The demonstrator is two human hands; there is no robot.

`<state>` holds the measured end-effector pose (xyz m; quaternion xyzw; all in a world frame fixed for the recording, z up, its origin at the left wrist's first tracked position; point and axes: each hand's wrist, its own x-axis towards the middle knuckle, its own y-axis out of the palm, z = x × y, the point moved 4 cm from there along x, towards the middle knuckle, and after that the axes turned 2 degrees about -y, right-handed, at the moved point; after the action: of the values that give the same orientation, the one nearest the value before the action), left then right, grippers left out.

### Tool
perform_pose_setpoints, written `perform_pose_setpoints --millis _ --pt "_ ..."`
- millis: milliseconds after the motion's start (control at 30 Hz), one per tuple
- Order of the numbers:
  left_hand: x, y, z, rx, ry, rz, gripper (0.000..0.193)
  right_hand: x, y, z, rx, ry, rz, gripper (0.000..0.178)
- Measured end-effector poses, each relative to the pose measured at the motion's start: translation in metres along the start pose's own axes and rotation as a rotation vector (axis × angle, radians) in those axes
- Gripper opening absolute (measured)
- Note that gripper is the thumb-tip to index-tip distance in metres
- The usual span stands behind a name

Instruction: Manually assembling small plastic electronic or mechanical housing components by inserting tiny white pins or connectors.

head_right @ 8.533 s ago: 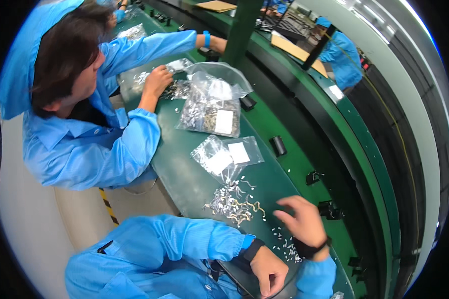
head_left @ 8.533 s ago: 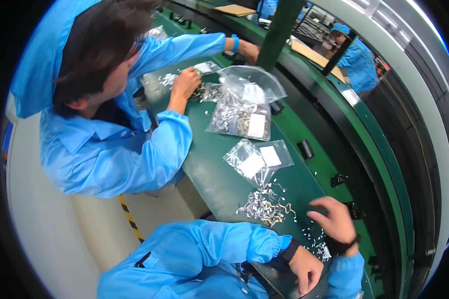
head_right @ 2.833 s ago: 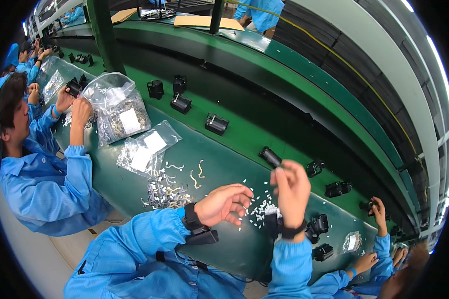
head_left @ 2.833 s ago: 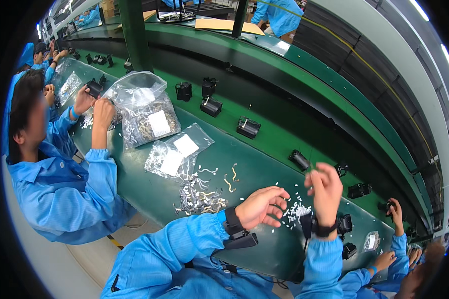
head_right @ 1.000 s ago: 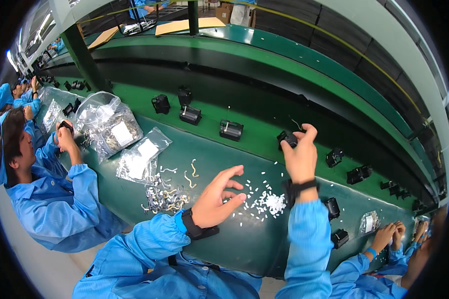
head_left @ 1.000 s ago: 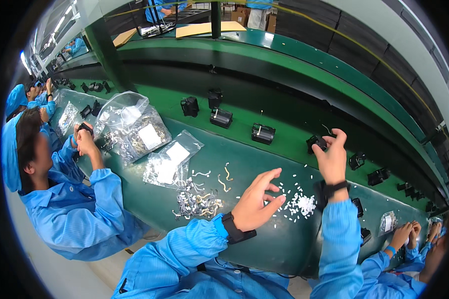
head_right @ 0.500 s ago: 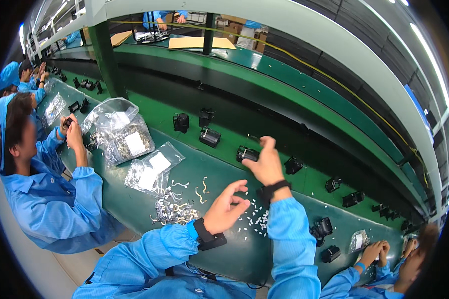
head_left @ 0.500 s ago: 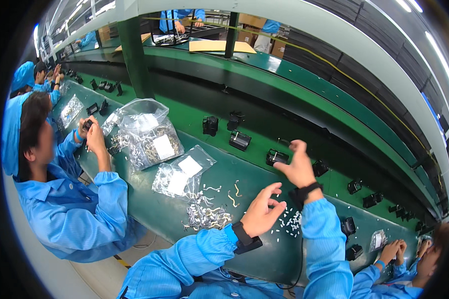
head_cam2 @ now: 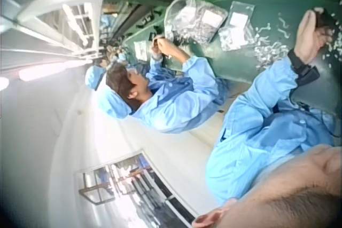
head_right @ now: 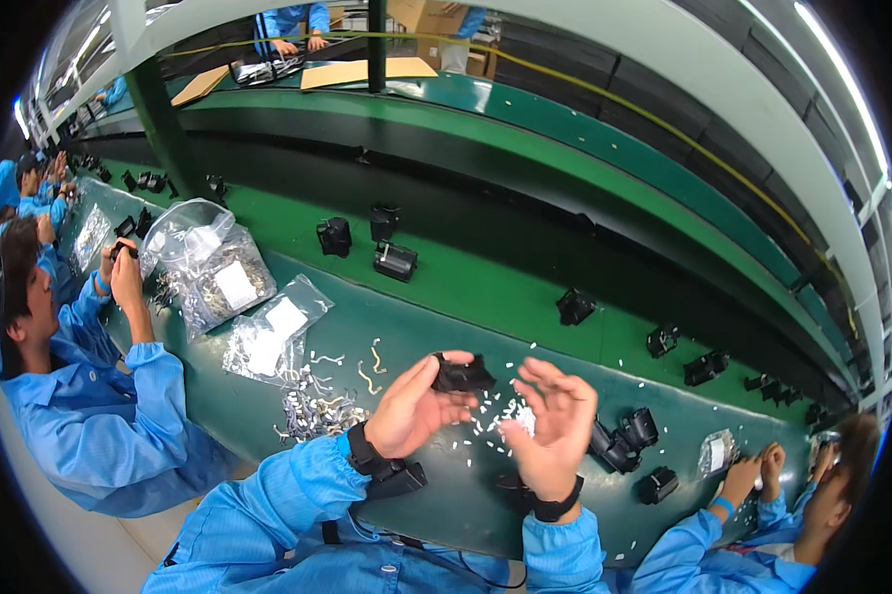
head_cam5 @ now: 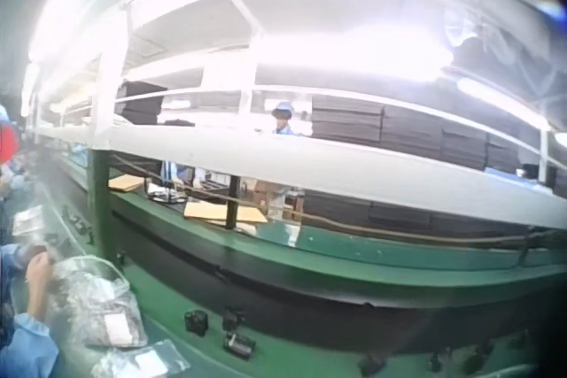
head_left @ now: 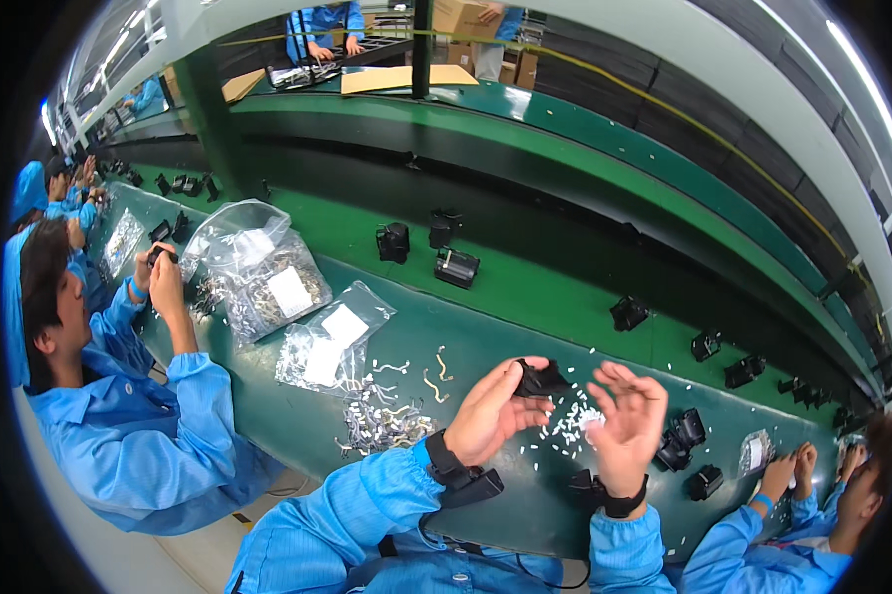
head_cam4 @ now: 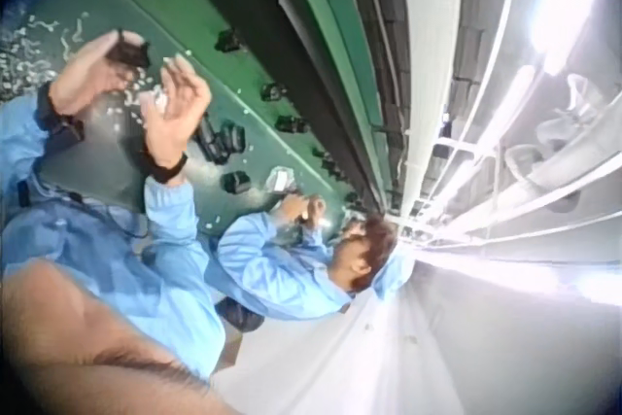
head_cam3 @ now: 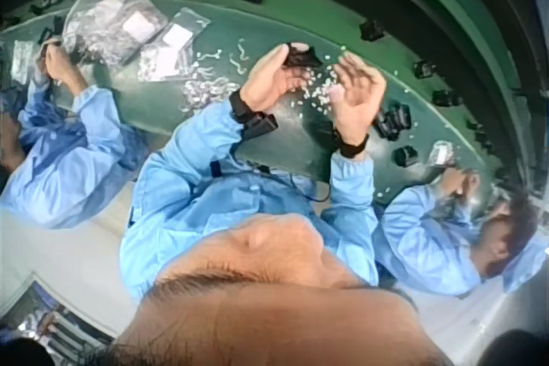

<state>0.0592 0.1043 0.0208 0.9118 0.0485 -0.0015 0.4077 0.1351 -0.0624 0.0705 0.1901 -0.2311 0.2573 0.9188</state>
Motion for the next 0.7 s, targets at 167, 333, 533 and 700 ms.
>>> perform_pose_setpoints --millis 167,333,533,700 --pt "-0.001 0.010 -0.007 0.212 0.104 0.090 0.066 -0.008 -0.046 0.007 0.191 0.220 -0.055 0.016" --pt "-0.003 0.020 -0.016 0.488 0.225 0.234 0.068 -0.016 -0.049 0.021 0.124 0.503 0.101 0.012" --pt "-0.005 0.025 -0.012 0.532 0.239 0.296 0.071 -0.018 -0.041 0.022 0.110 0.659 0.125 0.045" --pt "-0.007 0.029 -0.011 0.737 0.230 0.351 0.076 -0.020 -0.038 0.017 0.020 0.698 0.113 0.053"
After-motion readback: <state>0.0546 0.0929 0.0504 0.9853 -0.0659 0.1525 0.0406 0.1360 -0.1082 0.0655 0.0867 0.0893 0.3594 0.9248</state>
